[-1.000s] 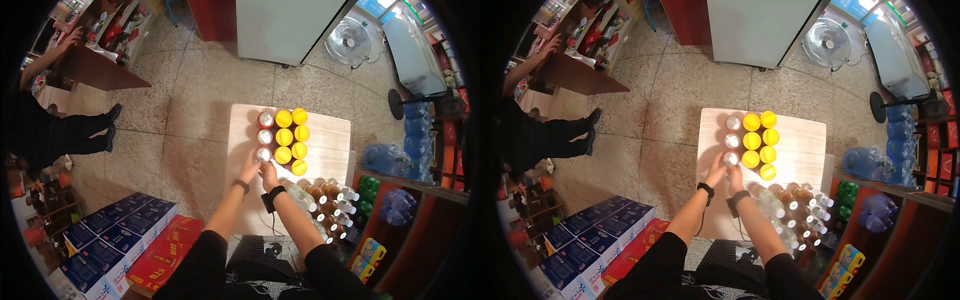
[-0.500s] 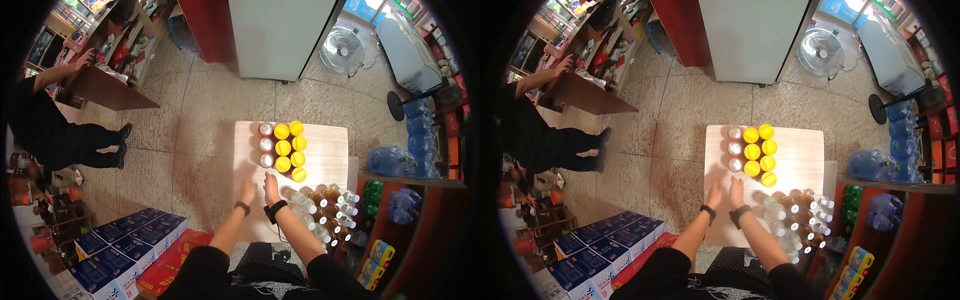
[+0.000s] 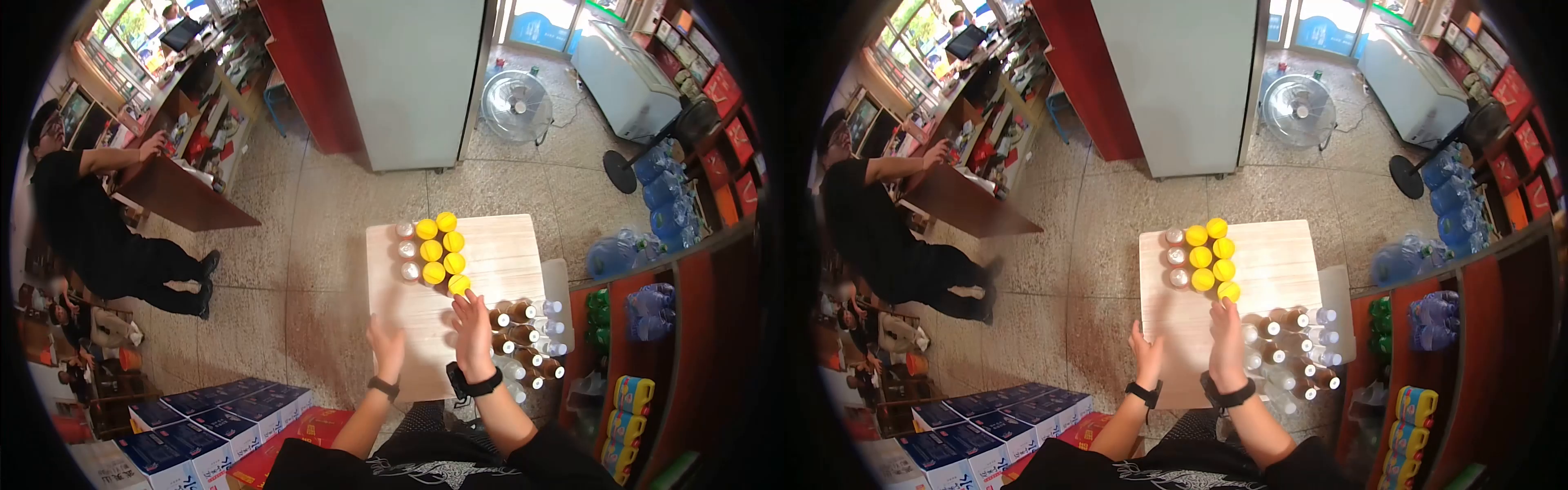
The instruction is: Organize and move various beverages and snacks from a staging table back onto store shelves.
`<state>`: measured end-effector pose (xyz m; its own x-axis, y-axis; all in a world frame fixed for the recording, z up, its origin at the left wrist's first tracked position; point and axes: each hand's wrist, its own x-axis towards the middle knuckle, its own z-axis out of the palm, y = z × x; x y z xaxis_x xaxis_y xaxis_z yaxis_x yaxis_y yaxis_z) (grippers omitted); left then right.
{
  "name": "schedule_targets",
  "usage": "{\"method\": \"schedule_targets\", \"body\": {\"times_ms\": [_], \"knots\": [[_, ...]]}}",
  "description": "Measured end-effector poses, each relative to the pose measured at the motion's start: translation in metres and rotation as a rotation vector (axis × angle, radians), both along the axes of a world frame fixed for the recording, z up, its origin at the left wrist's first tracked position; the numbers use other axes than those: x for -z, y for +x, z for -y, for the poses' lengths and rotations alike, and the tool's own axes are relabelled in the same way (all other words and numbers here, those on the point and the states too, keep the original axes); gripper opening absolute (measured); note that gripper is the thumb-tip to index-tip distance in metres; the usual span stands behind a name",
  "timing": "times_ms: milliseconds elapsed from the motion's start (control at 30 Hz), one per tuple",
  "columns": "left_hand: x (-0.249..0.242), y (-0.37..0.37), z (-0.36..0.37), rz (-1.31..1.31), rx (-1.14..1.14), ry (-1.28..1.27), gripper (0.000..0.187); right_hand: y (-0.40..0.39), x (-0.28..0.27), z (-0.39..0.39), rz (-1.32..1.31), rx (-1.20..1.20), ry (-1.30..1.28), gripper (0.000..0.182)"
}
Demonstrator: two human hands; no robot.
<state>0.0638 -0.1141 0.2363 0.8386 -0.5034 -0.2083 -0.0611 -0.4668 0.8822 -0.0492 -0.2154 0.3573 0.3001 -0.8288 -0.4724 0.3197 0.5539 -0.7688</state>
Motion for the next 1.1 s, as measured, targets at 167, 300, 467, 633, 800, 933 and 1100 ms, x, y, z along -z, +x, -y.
{"method": "schedule_targets", "body": {"times_ms": [167, 300, 467, 633, 800, 933, 1100], "knots": [[-0.047, -0.053, 0.0, 0.066, 0.048, -0.11, 0.075, -0.072, -0.037, -0.02, 0.043, 0.064, -0.105, 0.055], [-0.117, -0.131, -0.005, -0.045, 0.178, -0.334, 0.076, -0.171, -0.064, -0.044, 0.085, 0.255, -0.229, 0.053], [-0.14, -0.218, -0.024, -0.048, 0.399, -0.504, 0.075, -0.308, -0.072, -0.093, 0.08, 0.583, -0.308, 0.058], [-0.178, -0.326, -0.058, -0.184, 0.662, -0.589, 0.075, -0.448, -0.083, -0.185, -0.16, 0.932, -0.407, 0.052], [-0.192, -0.415, -0.072, -0.262, 0.904, -0.633, 0.077, -0.531, -0.094, -0.255, -0.308, 1.132, -0.472, 0.038], [-0.21, -0.464, -0.083, -0.241, 1.059, -0.652, 0.078, -0.565, -0.102, -0.293, -0.809, 1.085, -0.564, 0.02], [-0.211, -0.529, -0.094, -0.267, 1.23, -0.615, 0.074, -0.601, -0.119, -0.326, -1.183, 1.092, -0.536, 0.014]]}}
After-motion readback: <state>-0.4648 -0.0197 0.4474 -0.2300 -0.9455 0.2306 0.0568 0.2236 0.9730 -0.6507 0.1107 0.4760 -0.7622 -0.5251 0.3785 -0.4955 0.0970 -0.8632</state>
